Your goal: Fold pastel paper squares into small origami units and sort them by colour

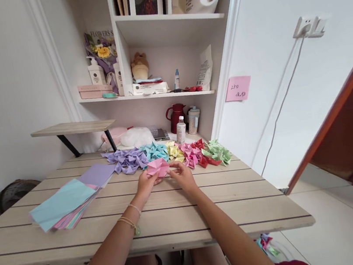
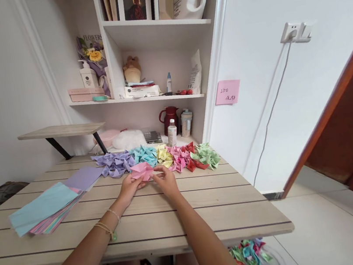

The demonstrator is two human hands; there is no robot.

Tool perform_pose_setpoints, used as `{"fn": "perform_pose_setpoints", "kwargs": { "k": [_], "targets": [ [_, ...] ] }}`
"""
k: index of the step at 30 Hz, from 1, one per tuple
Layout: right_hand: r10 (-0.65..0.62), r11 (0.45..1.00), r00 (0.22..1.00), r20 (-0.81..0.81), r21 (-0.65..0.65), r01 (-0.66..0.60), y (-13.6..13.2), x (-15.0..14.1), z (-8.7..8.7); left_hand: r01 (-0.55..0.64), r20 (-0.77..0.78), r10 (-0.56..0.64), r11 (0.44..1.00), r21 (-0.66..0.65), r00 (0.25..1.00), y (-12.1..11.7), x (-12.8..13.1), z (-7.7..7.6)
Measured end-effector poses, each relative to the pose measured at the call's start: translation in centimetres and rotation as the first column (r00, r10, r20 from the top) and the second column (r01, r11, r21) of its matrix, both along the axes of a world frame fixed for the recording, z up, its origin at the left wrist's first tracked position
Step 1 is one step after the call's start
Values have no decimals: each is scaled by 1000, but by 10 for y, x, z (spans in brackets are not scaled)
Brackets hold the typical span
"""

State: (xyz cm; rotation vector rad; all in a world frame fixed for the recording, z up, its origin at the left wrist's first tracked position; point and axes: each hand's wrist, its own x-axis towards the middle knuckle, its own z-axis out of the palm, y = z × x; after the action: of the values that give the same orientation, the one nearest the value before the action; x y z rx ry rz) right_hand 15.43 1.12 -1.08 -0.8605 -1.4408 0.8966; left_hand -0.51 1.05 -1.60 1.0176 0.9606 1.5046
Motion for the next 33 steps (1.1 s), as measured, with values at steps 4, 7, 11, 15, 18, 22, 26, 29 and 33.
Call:
{"fn": "perform_pose_setpoints", "kwargs": {
  "k": [4,7,11,15,18,22,26,29,33],
  "targets": [
    [72,997,996,46,16,-73,-1,0,0,48,-19,-48,998,27,999,-2,-1,1],
    [49,996,997,65,70,-53,-1,0,0,69,-21,-68,997,36,997,-5,-1,2],
    [108,992,994,3,67,-108,-1,0,-1,92,-17,-92,995,22,996,-8,0,5],
    [167,984,977,-132,-40,-173,0,-1,-2,134,-22,-133,991,30,991,-10,2,7],
    [70,995,977,-200,-49,-82,1,-1,-3,140,-28,-139,990,30,990,-9,3,6],
    [14,998,969,-248,-59,-29,1,0,-2,148,-42,-146,989,30,988,-7,4,3],
    [80,991,983,-167,-96,-97,-3,-1,-1,145,-80,-141,988,44,987,-5,4,1],
    [71,993,997,-42,-94,-74,-4,-2,-2,130,-113,-123,990,55,986,-5,3,1],
    [-74,997,997,25,-13,75,-1,-4,-10,108,-94,-101,992,67,990,-6,3,2]
  ]
}}
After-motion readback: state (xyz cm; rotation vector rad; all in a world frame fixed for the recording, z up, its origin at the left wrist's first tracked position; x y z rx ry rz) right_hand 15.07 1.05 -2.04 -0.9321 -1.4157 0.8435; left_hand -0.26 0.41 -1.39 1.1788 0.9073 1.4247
